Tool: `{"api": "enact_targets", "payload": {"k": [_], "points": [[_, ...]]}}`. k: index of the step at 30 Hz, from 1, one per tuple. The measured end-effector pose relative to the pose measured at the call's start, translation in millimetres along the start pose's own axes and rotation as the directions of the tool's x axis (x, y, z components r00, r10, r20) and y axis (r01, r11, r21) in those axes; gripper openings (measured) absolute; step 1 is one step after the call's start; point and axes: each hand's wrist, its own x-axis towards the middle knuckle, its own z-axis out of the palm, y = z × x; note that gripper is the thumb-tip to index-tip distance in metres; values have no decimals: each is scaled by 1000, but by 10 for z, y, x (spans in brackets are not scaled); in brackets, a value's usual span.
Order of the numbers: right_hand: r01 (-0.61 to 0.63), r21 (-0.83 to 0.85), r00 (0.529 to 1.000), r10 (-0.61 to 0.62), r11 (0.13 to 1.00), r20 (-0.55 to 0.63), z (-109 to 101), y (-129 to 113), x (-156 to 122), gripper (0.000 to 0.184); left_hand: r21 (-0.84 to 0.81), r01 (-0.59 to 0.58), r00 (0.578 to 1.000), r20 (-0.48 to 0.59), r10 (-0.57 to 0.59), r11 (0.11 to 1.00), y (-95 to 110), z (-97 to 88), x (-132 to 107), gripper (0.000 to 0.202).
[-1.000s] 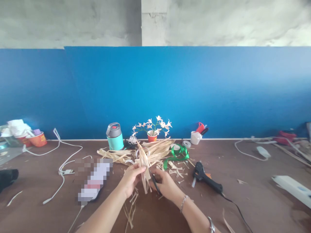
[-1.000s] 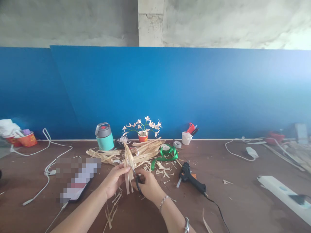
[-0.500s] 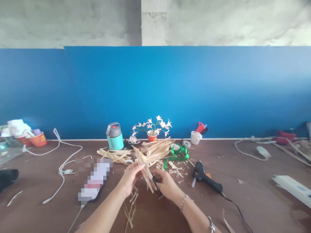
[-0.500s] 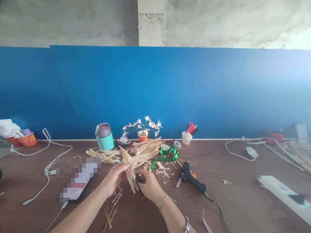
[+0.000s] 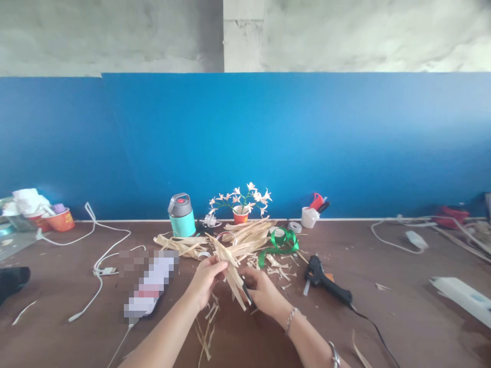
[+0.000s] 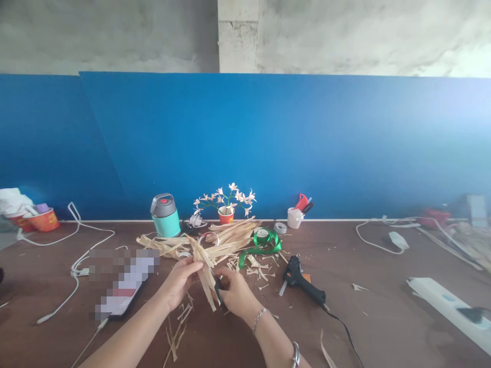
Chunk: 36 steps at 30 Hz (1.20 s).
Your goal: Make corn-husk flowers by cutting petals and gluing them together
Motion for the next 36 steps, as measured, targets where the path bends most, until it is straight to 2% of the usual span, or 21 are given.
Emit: {"api": "enact_targets", "payload": {"k": [23, 31, 36], "points": [[11, -93, 1000, -13, 996, -20, -17, 16, 12, 29, -53, 12, 999, 38, -10, 998, -45, -9, 19, 19], [62, -127, 997, -66, 990, -30, -27, 38, 22, 28, -32, 2, 1000, 30, -1, 999, -41, -6, 10, 18], [85, -118, 995, -90, 989, -40, -23, 60, 38, 24, -25, 33, 997, 67, -31, 999, -29, 32, -14, 18]]}}
